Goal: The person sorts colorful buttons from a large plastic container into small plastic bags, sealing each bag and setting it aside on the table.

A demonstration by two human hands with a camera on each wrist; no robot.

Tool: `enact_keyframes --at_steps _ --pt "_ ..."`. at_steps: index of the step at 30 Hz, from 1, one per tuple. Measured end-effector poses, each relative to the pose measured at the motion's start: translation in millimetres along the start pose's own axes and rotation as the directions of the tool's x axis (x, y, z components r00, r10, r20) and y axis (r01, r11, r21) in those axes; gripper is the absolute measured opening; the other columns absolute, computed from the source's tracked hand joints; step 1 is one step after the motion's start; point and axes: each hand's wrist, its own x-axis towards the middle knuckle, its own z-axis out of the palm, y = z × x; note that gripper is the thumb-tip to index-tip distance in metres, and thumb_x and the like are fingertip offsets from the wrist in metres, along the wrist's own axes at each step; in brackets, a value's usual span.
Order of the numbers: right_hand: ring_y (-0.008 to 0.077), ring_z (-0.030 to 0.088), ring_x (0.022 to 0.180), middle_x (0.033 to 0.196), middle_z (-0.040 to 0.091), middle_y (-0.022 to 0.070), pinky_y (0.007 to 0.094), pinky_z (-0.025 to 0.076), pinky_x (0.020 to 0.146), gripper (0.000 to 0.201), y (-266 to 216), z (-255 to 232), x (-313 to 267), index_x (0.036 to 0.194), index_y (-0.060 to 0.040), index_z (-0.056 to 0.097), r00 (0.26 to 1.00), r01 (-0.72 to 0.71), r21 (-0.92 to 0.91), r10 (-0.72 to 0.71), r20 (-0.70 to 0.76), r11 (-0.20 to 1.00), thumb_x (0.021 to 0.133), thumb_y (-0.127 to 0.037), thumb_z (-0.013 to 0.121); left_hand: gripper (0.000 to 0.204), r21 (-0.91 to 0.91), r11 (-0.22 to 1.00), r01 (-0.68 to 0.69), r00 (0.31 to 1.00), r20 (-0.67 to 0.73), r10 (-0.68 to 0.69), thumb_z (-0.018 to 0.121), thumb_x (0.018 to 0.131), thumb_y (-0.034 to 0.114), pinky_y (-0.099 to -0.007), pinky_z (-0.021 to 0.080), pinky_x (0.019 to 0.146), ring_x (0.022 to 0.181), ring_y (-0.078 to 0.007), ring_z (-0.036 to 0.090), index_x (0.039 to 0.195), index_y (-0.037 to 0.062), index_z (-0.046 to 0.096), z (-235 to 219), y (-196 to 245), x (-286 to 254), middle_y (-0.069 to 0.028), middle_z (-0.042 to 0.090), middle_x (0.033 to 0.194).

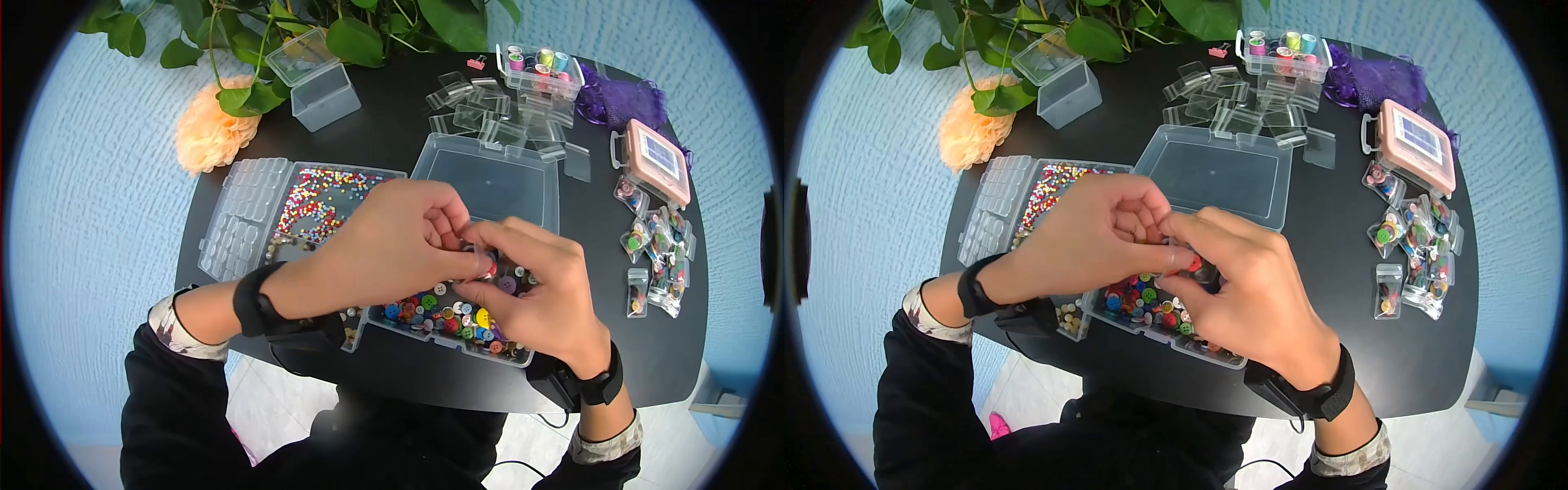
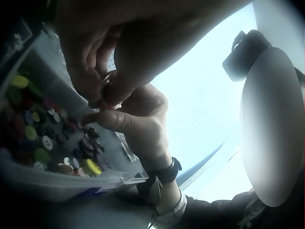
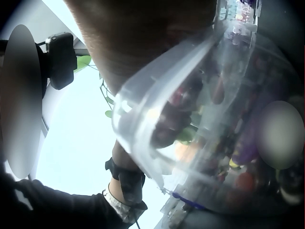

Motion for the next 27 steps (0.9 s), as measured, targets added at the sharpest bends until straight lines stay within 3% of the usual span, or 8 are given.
enact_keyframes --at_steps 7,10,11,13,17,19,25,27 --pt "0.0282 0.059 0.067 0.082 0.061 0.0126 0.0348 0.046 0.057 0.039 3 -2 0 0.103 0.0001 0.065 0.997 0.011 -0.048 -0.015 -0.079 0.999 0.067 0.006 0.077 0.030 -0.196 0.977 0.080 0.994 0.089 -0.064 0.072 0.086 -0.001 -0.0267 0.056 0.085 0.096 -0.0152 0.069 0.114 -0.0045 0.064 -31 14 -27 -0.0123 0.072 0.099" --pt "0.0278 0.059 0.065 0.082 0.061 0.0122 0.0340 0.046 0.055 0.038 4 -1 1 0.103 0.0001 0.064 0.995 0.032 0.013 -0.031 -0.095 0.999 0.067 0.005 0.077 0.022 0.248 0.967 -0.061 0.988 0.152 0.023 0.070 0.086 -0.002 -0.0266 0.057 0.084 0.097 -0.0146 0.069 0.108 0.0002 0.072 -35 9 -41 -0.0095 0.071 0.108" --pt "0.0278 0.059 0.065 0.082 0.061 0.0122 0.0340 0.046 0.055 0.038 3 -1 2 0.103 0.0001 0.064 0.995 0.035 0.010 -0.034 -0.093 0.999 0.067 0.005 0.077 0.022 0.247 0.967 -0.063 0.989 0.149 0.027 0.070 0.086 -0.002 -0.0266 0.057 0.084 0.097 -0.0146 0.069 0.108 0.0002 0.072 -30 10 -43 -0.0095 0.071 0.108" --pt "0.0273 0.059 0.065 0.082 0.061 0.0119 0.0338 0.046 0.055 0.038 -1 -2 2 0.103 -0.0005 0.065 0.997 0.016 -0.019 -0.017 -0.069 1.000 0.067 0.005 0.077 0.021 0.104 0.991 -0.089 0.991 -0.092 0.099 0.070 0.087 -0.001 -0.0245 0.056 0.080 0.096 -0.0137 0.069 0.108 0.0005 0.072 -18 14 -44 -0.0096 0.072 0.107" --pt "0.0274 0.061 0.068 0.083 0.063 0.0118 0.0335 0.048 0.058 0.039 -4 0 3 0.103 -0.0004 0.066 0.995 0.043 -0.027 -0.045 -0.092 0.999 0.066 0.005 0.079 0.020 -0.046 0.985 -0.165 0.978 -0.139 0.157 0.070 0.088 0.000 -0.0229 0.055 0.072 0.087 -0.0113 0.068 0.108 0.0006 0.072 -6 6 -35 -0.0084 0.072 0.103" --pt "0.0146 0.062 0.068 0.083 0.067 0.0076 0.0253 0.049 0.061 0.041 -2 1 4 0.100 -0.0007 0.070 0.973 0.118 -0.077 -0.131 -0.192 0.990 0.062 0.003 0.085 0.017 -0.089 0.975 -0.201 0.975 -0.118 0.190 0.069 0.088 0.000 -0.0224 0.053 0.065 0.077 -0.0089 0.065 0.105 -0.0002 0.073 -1 6 -30 -0.0076 0.071 0.099" --pt "0.0150 0.068 0.080 0.090 0.069 0.0086 0.0265 0.057 0.068 0.042 -9 -8 7 0.105 0.0012 0.070 0.970 0.062 -0.181 -0.102 -0.219 0.981 0.067 -0.001 0.086 0.017 0.178 0.832 -0.525 0.813 -0.184 0.552 0.070 0.088 0.002 -0.0204 0.050 0.060 0.072 -0.0087 0.063 0.105 -0.0018 0.072 -1 9 -17 -0.0077 0.071 0.094" --pt "0.0178 0.064 0.074 0.084 0.067 0.0093 0.0275 0.052 0.066 0.042 -15 -10 15 0.104 0.0010 0.068 0.934 0.089 -0.139 -0.131 -0.332 0.986 0.065 0.000 0.085 0.020 -0.025 0.889 -0.456 0.861 -0.265 0.434 0.071 0.087 0.001 -0.0211 0.052 0.064 0.075 -0.0095 0.065 0.107 -0.0021 0.072 -4 21 -21 -0.0091 0.071 0.093"
